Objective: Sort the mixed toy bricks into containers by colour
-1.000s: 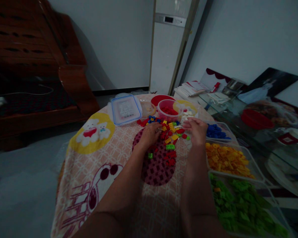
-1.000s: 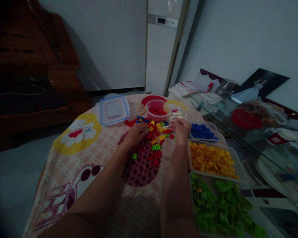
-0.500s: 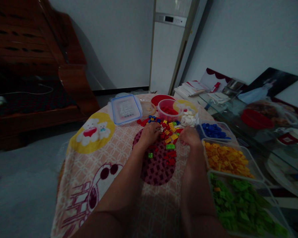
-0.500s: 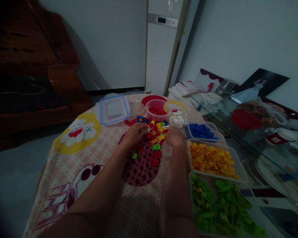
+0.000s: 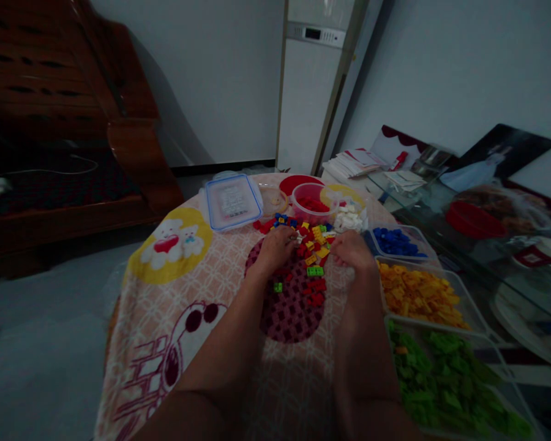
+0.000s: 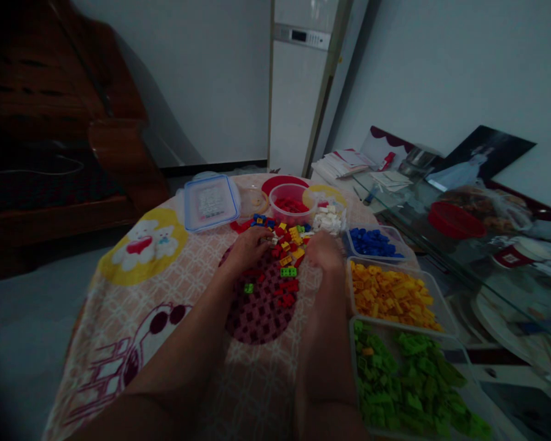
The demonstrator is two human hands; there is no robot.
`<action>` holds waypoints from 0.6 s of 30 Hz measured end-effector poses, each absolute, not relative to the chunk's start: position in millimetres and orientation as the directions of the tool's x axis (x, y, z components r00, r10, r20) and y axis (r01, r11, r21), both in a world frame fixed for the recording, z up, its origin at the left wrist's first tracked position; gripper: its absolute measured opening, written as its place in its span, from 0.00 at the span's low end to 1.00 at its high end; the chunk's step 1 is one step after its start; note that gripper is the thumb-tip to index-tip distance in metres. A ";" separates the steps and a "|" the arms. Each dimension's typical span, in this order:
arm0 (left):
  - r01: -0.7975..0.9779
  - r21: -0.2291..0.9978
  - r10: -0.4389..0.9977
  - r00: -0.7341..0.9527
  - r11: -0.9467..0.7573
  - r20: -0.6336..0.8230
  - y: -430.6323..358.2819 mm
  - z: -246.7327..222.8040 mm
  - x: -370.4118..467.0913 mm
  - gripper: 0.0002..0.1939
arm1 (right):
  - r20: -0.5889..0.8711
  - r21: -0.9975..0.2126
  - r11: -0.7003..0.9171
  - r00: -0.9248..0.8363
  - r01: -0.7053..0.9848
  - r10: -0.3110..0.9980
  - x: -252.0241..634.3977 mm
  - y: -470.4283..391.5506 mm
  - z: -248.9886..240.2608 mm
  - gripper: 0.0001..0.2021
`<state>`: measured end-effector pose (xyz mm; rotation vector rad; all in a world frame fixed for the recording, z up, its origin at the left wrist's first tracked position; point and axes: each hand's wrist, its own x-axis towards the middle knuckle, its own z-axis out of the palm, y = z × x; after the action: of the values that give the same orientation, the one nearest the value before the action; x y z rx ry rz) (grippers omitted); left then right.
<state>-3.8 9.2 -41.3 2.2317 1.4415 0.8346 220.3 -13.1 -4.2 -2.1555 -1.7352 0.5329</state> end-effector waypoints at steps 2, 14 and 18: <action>0.699 0.579 0.908 0.311 -0.419 0.281 9.3 -41.3 -3.5 0.10 | -0.071 -0.635 -0.234 0.246 0.736 0.967 220.3 -13.3 -1.7 0.07; 0.701 0.576 0.907 0.309 -0.420 0.285 7.4 -41.0 -2.5 0.10 | 0.168 -0.977 0.212 0.738 0.035 0.654 225.4 11.2 -18.8 0.18; 0.699 0.569 0.900 0.315 -0.434 0.300 6.8 -40.9 -2.8 0.10 | 0.193 -0.973 0.226 0.723 0.052 0.663 229.5 13.2 -22.8 0.20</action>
<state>-2.8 6.8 -40.9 2.2534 1.4324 0.8441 229.5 13.2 -22.8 -1.2919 -0.6756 0.4685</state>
